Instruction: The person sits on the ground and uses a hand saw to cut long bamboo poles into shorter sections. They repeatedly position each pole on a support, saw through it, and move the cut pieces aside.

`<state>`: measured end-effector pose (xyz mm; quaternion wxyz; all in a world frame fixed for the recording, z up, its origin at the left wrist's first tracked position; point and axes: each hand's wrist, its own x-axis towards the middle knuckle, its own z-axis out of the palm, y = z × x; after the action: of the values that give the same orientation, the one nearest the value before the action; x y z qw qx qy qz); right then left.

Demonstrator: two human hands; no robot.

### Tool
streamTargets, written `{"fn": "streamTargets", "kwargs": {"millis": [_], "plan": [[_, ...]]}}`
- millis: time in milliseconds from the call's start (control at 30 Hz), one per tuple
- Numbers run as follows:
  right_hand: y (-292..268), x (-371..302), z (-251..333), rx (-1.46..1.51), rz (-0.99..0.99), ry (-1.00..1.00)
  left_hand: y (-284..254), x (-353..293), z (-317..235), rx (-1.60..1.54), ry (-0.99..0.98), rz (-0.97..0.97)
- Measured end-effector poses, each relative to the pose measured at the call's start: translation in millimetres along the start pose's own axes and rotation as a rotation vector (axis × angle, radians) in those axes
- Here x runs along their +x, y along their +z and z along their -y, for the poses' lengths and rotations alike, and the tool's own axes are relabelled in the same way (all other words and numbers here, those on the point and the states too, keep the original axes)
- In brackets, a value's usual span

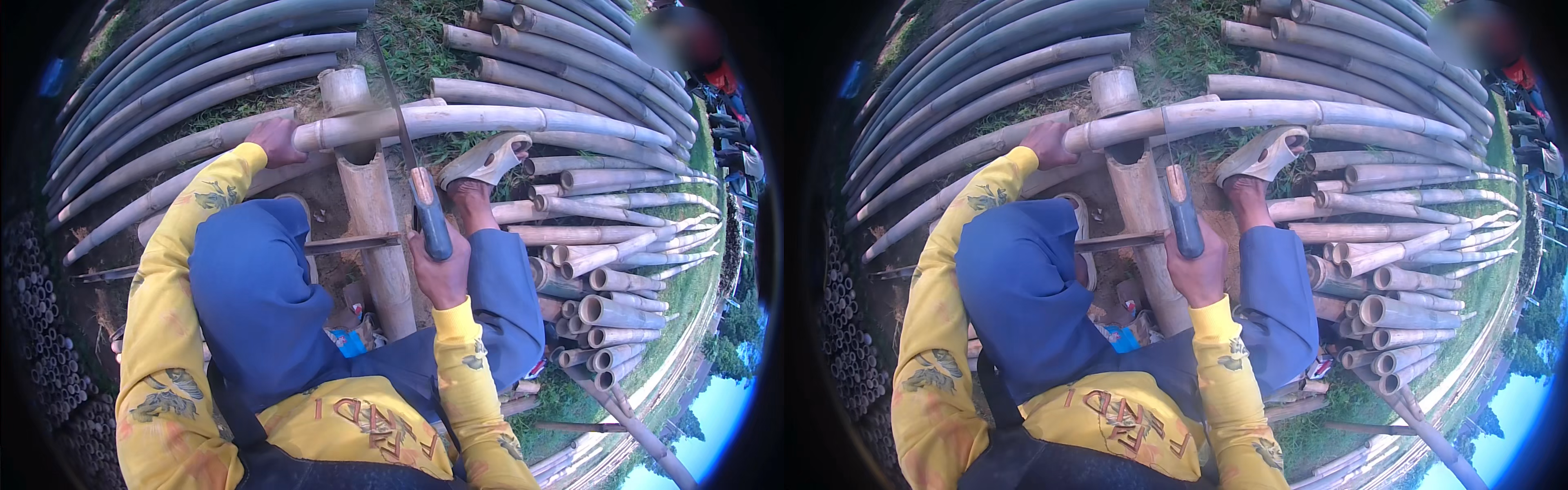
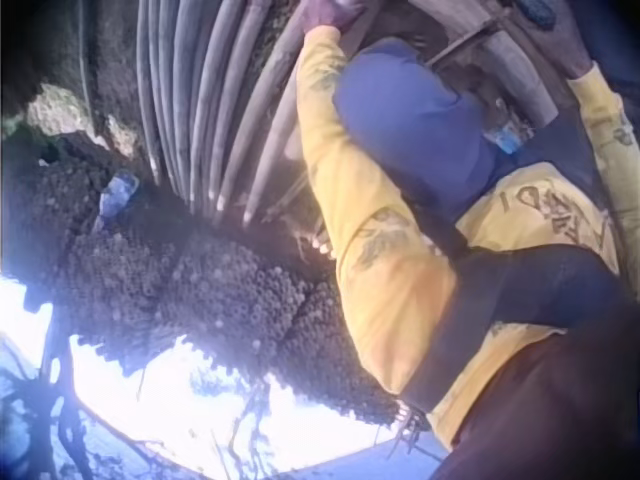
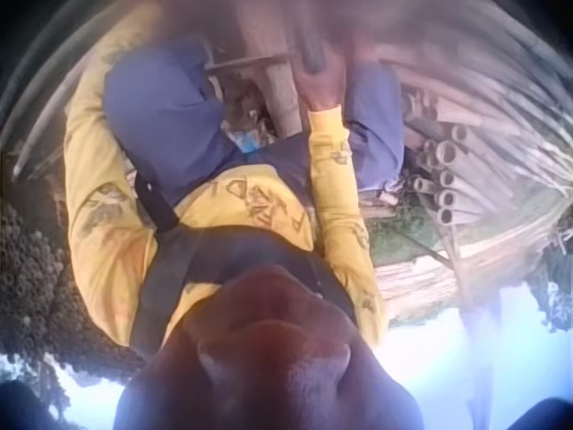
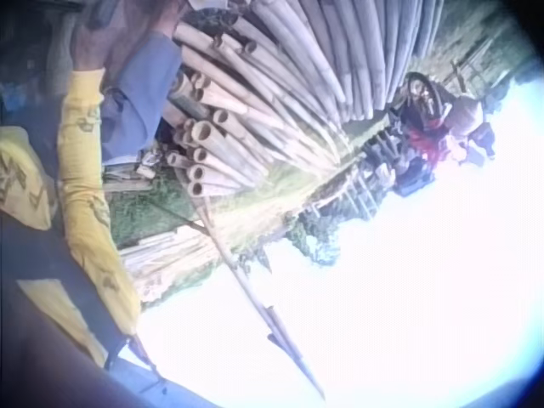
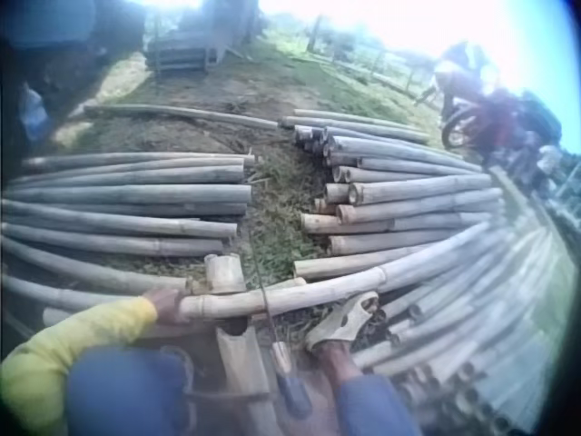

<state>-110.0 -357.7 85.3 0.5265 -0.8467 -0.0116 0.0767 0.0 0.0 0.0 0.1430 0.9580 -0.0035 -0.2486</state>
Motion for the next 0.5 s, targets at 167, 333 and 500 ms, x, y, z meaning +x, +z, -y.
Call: {"fn": "streamTargets", "kwargs": {"millis": [167, 333, 500], "plan": [[-76.4, -131.0, 55.8, -0.137, -0.007, 0.082, 8.1, -11.2, -17.5, -0.017, -0.004, 0.021], [-28.4, -33.5, 31.5, -0.031, 0.021, 0.075, -6.7, 0.5, -10.9, 0.012, 0.005, -0.011], [-24.0, -16.9, 14.2, -0.030, 0.056, 0.072, -1.9, -6.8, -16.3, 0.007, 0.025, 0.034]]}}
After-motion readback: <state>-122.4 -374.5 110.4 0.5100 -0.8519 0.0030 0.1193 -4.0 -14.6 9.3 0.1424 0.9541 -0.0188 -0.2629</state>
